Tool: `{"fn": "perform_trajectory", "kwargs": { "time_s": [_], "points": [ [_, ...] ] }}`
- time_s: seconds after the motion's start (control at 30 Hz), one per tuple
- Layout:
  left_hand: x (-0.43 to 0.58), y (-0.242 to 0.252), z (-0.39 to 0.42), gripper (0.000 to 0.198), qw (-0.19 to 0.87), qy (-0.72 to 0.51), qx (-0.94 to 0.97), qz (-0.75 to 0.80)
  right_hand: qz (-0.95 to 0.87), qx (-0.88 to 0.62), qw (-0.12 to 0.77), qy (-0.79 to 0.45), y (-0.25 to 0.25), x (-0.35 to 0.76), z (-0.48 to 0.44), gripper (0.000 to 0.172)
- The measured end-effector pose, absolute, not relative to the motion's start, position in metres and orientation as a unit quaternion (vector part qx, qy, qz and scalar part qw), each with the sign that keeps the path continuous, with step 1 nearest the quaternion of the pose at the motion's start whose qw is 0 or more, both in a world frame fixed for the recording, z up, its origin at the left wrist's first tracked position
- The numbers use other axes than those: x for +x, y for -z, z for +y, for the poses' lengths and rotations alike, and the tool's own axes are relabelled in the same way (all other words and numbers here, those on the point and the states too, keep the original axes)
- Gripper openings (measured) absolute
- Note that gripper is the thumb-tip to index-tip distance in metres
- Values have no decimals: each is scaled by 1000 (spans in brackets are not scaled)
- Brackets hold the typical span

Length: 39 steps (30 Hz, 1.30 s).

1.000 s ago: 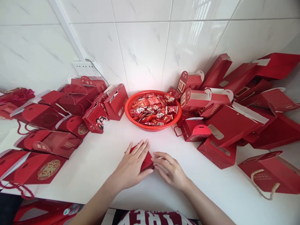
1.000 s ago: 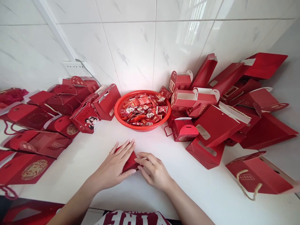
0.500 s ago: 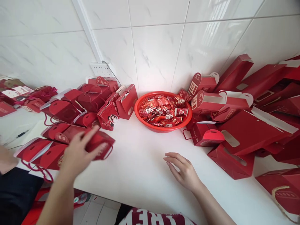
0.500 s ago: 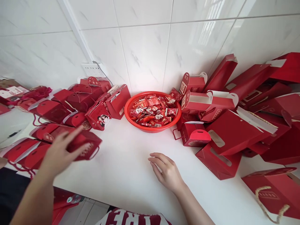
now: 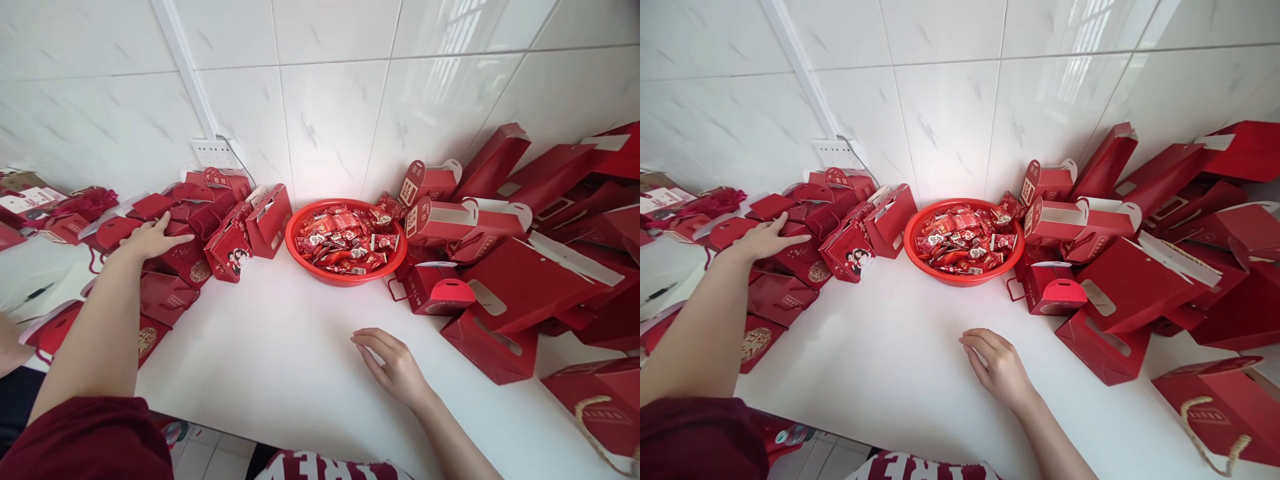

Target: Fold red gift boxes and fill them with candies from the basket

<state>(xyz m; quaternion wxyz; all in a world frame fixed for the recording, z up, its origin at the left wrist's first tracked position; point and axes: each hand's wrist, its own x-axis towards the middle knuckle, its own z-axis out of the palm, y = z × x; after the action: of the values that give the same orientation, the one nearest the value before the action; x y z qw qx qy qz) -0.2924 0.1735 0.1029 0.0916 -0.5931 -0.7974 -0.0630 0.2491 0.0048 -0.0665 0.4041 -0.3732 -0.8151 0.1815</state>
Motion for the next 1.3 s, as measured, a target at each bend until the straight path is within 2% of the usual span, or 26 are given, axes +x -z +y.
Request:
{"fn": "perform_trajectory", "kwargs": {
  "time_s": [0.1, 0.17, 0.37, 0.53, 0.8, 1.3],
  "points": [
    [-310, -92, 186, 117, 43, 109, -558, -821, -817, -371, 401, -182, 67, 249, 4, 27],
    [-320, -87, 191, 118, 68, 159, -579, -797, -820, -367, 399, -183, 67, 249, 4, 27],
    [-330, -72, 202, 115, 149, 220, -598, -756, -822, -361, 399, -185, 67, 247, 5, 27],
    [-326, -67, 210, 96, 172, 245, -624, -722, -820, -365, 401, -182, 65, 248, 6, 26],
    [-321, -71, 208, 83, 169, 234, -652, -701, -823, -363, 397, -184, 65, 248, 5, 25],
    [-305, -88, 196, 93, 136, 180, -659, -717, -820, -363, 399, -190, 64, 248, 5, 22]
  ]
}}
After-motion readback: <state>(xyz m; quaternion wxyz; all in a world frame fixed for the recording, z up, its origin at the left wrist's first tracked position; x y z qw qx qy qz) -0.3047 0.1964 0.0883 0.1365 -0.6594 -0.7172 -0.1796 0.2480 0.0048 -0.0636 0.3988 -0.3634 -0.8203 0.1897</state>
